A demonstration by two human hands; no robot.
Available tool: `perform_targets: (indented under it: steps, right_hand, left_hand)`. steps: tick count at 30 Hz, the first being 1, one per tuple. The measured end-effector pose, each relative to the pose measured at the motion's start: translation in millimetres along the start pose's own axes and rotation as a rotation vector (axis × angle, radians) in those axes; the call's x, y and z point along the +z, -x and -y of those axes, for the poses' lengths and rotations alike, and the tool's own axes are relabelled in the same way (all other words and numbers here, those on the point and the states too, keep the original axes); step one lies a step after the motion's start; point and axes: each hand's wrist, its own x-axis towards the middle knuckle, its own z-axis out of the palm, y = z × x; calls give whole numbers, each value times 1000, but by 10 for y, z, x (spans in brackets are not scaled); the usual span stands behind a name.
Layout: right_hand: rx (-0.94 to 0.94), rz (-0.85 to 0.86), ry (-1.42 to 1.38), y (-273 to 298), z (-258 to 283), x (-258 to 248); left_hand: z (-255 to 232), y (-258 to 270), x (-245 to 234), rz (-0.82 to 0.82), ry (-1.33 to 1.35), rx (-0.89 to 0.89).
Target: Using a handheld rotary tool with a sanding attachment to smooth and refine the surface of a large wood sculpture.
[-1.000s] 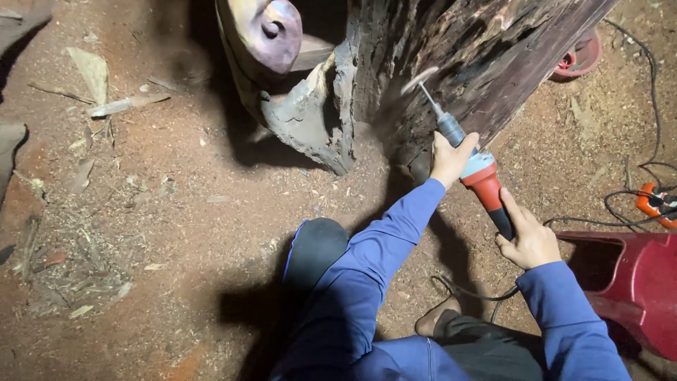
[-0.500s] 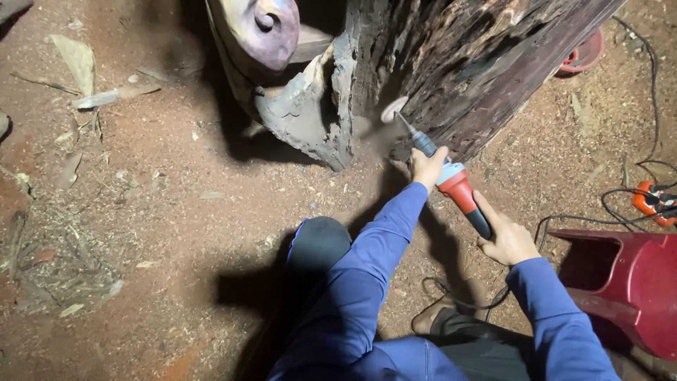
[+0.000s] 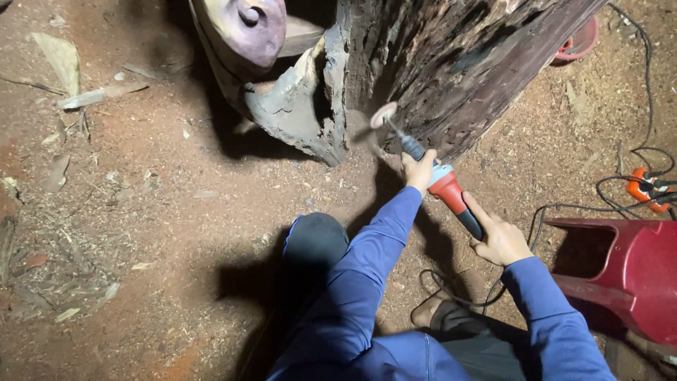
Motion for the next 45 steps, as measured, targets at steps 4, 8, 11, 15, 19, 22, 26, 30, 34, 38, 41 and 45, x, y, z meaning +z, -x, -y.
perform_targets:
  steps: [4, 8, 11, 15, 19, 22, 26, 30, 34, 38, 41, 45]
  right_hand:
    - [9, 44, 69, 26, -113, 238]
    - [26, 27, 64, 10, -240, 200]
    - [22, -4, 87, 5, -276, 208]
    - [23, 61, 101, -46, -79, 120]
    - [32, 68, 67, -20, 149, 102]
    - [0, -27, 67, -2, 171, -23]
    - [2, -36, 58, 134, 109, -26]
    - [10, -74, 61, 164, -138, 60]
    - [0, -148, 79, 186, -304, 171]
    - [-24, -196, 49, 171, -387, 182]
    - [-40, -252, 11, 171, -365, 182]
    - [-61, -241, -23, 137, -319, 174]
  left_hand:
    - [543, -252, 49, 68, 23, -74]
    - [299, -58, 109, 170, 515, 89]
    - [30, 232, 32, 19, 54, 40]
    - [447, -336, 6, 166, 34, -41]
    - [301, -350, -88, 148, -5, -25]
    - [-219, 106, -169, 43, 43, 33]
    - [-62, 48, -36, 18, 46, 43]
    - [78, 53, 70, 37, -21, 29]
    - [-74, 302, 5, 83, 53, 100]
    - [-258, 483, -3, 45, 175, 139]
    - [-384, 529, -60, 55, 241, 224]
    - [-450, 578, -164, 45, 256, 266]
